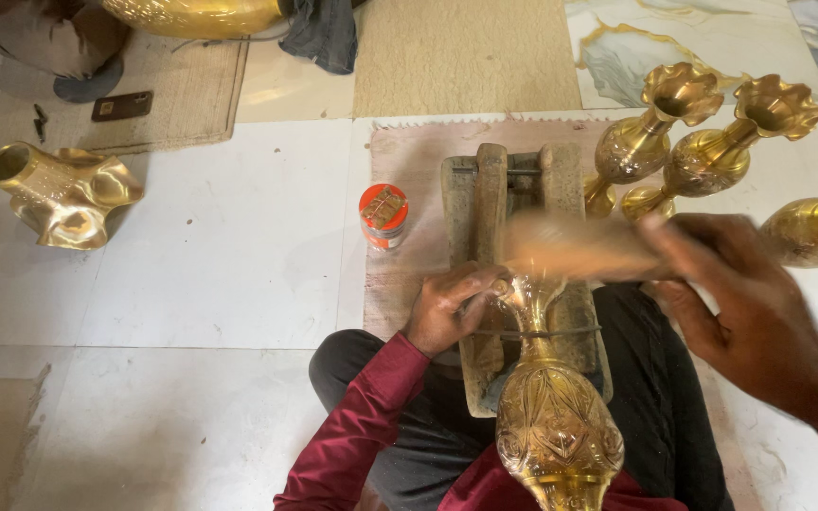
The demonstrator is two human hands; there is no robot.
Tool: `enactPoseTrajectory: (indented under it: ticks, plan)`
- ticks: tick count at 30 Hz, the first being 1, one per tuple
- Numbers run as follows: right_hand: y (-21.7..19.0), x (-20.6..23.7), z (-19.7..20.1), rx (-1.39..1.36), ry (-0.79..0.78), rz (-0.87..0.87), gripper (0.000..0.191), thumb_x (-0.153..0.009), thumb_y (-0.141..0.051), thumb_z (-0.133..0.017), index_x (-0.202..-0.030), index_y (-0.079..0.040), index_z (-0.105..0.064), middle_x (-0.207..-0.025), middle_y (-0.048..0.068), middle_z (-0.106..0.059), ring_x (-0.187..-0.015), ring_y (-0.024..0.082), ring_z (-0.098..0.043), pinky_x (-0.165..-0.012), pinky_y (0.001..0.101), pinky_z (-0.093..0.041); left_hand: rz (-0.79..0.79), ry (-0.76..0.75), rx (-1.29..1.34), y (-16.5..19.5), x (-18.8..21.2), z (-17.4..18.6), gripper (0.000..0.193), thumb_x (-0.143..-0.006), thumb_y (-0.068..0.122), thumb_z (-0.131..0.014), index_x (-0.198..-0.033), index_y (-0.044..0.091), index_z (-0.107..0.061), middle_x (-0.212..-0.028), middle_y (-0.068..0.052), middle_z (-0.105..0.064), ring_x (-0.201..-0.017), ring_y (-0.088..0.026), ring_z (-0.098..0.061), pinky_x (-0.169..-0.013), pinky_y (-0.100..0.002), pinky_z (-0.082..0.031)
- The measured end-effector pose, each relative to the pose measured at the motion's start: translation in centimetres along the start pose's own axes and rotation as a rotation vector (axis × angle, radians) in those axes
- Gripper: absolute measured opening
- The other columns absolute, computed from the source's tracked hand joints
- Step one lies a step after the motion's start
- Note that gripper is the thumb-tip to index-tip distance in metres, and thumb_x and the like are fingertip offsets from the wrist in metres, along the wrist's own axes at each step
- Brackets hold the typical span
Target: The person sits on the floor with an engraved brass vase held in a wooden fixture on their lap. They hold a small punch against the vase surface and repeatedly strike it with a wooden mallet, repositioning the punch to work the decorative pattern, and briefly handle a small red-tipped item from a nearby container.
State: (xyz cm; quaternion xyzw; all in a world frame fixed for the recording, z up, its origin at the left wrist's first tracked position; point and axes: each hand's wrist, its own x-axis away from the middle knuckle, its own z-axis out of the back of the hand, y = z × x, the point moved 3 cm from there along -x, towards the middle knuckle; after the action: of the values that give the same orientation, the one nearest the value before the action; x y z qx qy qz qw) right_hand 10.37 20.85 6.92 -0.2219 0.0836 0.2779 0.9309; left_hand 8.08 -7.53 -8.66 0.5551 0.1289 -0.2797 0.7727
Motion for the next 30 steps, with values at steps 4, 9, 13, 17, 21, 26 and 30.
enactPoseTrajectory:
  ticks: [4,9,13,17,21,26,30]
  plan:
    - [-0.8,0.5,0.7,0.495,-0.035,0.107,0.083,-0.079,-0.020,-0.072,-0.156,-0.038,-0.047,-0.124,0.011,-0.061,-0.112,0.026,-0.060,-0.098,0.0464,-0.045,-0.167,0.030,-0.027,0.1,-0.2,0.1,0.031,-0.090,-0.004,-0.074,-0.117,0.012,-0.069,-0.113,-0.011,-0.076,-0.095,-0.027,-0.077,-0.081,-0.036,-0.063]
    - [-1.1,-0.1,0.8,0.561,-0.042,0.165,0.080,-0.080,-0.014,-0.076,-0.152,-0.040,-0.052,-0.124,0.010,-0.063,-0.108,0.027,-0.061,-0.103,0.0503,-0.044,-0.115,-0.005,-0.084,0.1,-0.4,0.3,0.035,-0.084,-0.004,-0.073,-0.116,0.010,-0.070,-0.105,-0.013,-0.077,-0.086,-0.028,-0.076,-0.077,-0.037,-0.062]
    - [-0.9,0.5,1.2,0.319,0.086,0.079,0.069,-0.088,-0.012,-0.070,-0.150,-0.033,-0.049,-0.128,0.012,-0.059,-0.115,0.028,-0.059,-0.104,0.0488,-0.043,-0.125,-0.017,-0.040,0.4,-0.6,0.4,0.037,-0.086,-0.004,-0.073,-0.120,0.011,-0.070,-0.109,-0.013,-0.076,-0.094,-0.028,-0.077,-0.080,-0.035,-0.064]
    - [-0.5,1.1,0.7,0.451,0.022,0.111,0.073,-0.085,-0.012,-0.072,-0.152,-0.036,-0.055,-0.124,0.010,-0.061,-0.110,0.026,-0.060,-0.099,0.0465,-0.043,-0.158,-0.016,-0.056,0.6,-0.8,0.7,0.040,-0.086,-0.006,-0.073,-0.121,0.012,-0.069,-0.114,-0.012,-0.075,-0.096,-0.028,-0.078,-0.082,-0.035,-0.064]
    - [-0.4,1.3,0.5,0.312,0.142,0.223,0.062,-0.092,-0.012,-0.072,-0.151,-0.024,-0.055,-0.126,0.009,-0.065,-0.114,0.026,-0.061,-0.100,0.0463,-0.038,-0.171,-0.022,-0.062,0.5,-0.8,0.7,0.043,-0.084,-0.009,-0.070,-0.123,0.008,-0.066,-0.118,-0.012,-0.072,-0.100,-0.030,-0.076,-0.084,-0.035,-0.064]
    - [-0.5,1.6,0.1,0.477,0.024,0.073,0.062,-0.087,-0.013,-0.071,-0.146,-0.024,-0.056,-0.119,0.014,-0.063,-0.105,0.028,-0.060,-0.098,0.0473,-0.045,-0.192,-0.058,-0.021,0.0,-0.8,0.7,0.036,-0.085,-0.010,-0.072,-0.113,0.011,-0.068,-0.117,-0.010,-0.075,-0.102,-0.026,-0.078,-0.088,-0.032,-0.065]
    - [-0.6,1.8,0.7,0.491,-0.038,-0.061,0.068,-0.088,-0.010,-0.073,-0.152,-0.020,-0.056,-0.113,0.012,-0.066,-0.105,0.029,-0.064,-0.094,0.0491,-0.047,-0.190,0.015,0.166,0.1,-1.3,0.3,0.034,-0.090,-0.012,-0.069,-0.119,0.006,-0.067,-0.122,-0.012,-0.074,-0.107,-0.022,-0.077,-0.094,-0.031,-0.067]
